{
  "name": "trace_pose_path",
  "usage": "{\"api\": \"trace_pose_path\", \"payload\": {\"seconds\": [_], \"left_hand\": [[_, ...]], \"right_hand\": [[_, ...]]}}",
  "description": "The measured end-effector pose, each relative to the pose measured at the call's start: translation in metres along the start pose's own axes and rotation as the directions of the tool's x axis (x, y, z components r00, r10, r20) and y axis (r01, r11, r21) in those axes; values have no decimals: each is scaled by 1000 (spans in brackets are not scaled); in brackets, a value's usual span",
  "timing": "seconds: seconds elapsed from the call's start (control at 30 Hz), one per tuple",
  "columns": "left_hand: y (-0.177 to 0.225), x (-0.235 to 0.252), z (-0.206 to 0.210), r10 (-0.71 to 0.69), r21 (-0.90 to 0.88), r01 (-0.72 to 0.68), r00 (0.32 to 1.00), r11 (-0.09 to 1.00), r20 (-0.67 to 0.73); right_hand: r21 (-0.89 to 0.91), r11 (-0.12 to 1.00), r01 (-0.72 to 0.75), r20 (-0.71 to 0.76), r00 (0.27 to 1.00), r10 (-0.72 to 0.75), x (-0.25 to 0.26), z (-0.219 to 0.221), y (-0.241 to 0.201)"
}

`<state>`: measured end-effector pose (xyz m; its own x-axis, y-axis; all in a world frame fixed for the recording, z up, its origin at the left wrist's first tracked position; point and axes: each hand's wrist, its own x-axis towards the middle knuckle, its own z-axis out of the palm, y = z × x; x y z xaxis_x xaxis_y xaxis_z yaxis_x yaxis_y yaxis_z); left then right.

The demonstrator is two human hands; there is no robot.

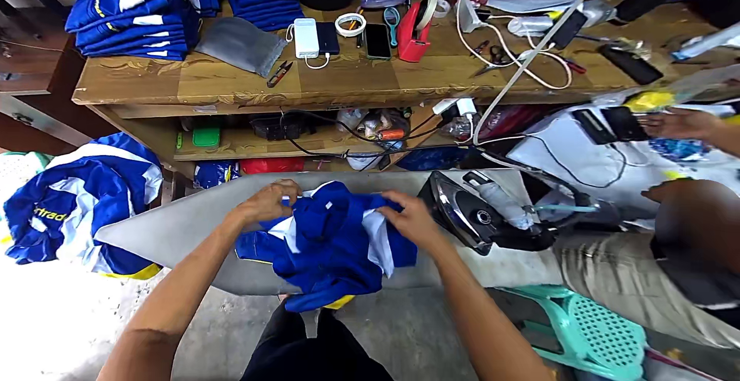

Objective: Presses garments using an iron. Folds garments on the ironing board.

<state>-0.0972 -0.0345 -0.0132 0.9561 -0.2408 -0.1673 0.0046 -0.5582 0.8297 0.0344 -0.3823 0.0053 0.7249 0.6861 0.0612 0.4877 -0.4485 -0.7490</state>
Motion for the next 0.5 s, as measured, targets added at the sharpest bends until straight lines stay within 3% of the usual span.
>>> {"api": "trace_pose_path", "payload": {"seconds": [0.13,0.27,0.33,0.43,0.5], "left_hand": [[57,-19,-40,7,-88,-24,982,996,-188],[139,-42,-92,206,99,-182,896,978,-394],[191,-64,-107,301,269,-181,800,946,-520],[270,-115,-101,434,524,-34,608,851,-665],[310,-160,-76,471,584,62,526,809,-708]], "right_hand": [[57,997,49,-249,968,-33,-3,-79,-32],[52,955,292,-435,867,-241,2,-153,-83],[6,898,439,-479,790,-383,-8,-184,-118],[-115,800,589,-484,670,-563,-46,-229,-161],[-135,783,607,-403,688,-603,-85,-256,-162]]}}
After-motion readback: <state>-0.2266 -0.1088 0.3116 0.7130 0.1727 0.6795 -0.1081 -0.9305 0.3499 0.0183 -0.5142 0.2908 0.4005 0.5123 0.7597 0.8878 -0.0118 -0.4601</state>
